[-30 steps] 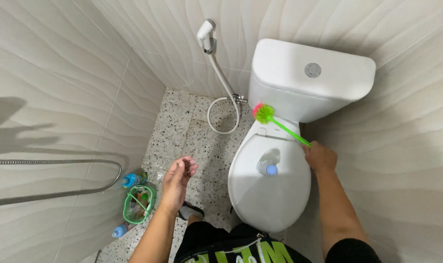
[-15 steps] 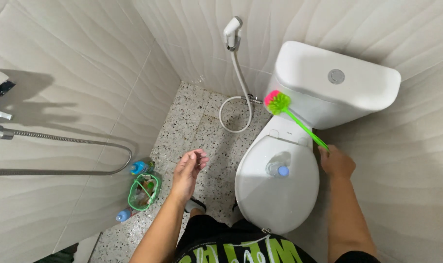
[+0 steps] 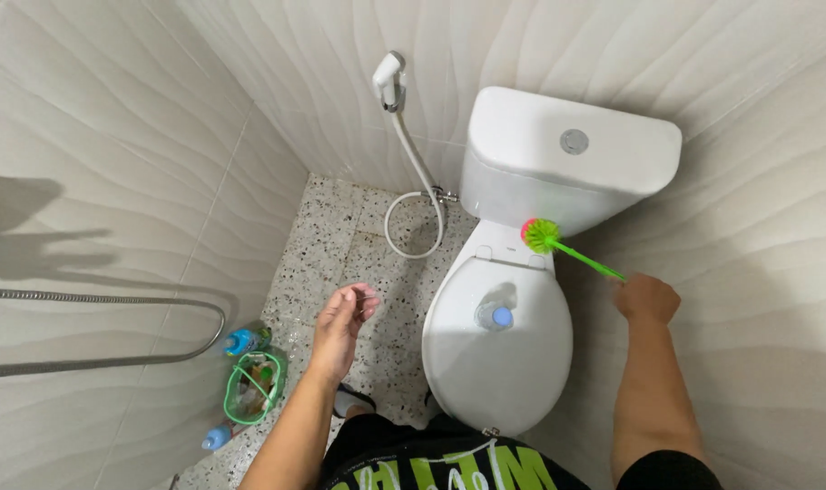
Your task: Cleaning the exterior and interior of a toilet bowl using a brush and water sprayer.
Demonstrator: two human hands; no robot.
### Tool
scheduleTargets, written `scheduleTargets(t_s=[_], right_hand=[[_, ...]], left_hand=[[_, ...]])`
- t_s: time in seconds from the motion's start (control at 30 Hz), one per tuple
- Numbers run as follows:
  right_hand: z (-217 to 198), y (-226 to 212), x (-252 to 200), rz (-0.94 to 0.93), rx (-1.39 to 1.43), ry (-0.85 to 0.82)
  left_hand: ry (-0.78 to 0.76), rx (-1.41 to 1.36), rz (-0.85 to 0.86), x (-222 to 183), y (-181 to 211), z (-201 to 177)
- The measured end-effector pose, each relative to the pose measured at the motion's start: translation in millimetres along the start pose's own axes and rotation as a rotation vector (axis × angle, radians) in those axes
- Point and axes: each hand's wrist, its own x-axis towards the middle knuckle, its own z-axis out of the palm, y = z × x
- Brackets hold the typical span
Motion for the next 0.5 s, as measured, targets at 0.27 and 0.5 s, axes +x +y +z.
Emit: scheduleTargets(t_s=[0.27, 0.5], right_hand=[[-21.3, 11.9, -10.0, -0.007, 0.097, 0.057], [-37.3, 12.7, -12.2, -0.007, 0.159, 0.106]], left_hand=[[0.002, -0.013, 0.009, 4.5, -4.8, 4.4], [0.002, -0.013, -0.005, 2.9, -5.8, 5.0]])
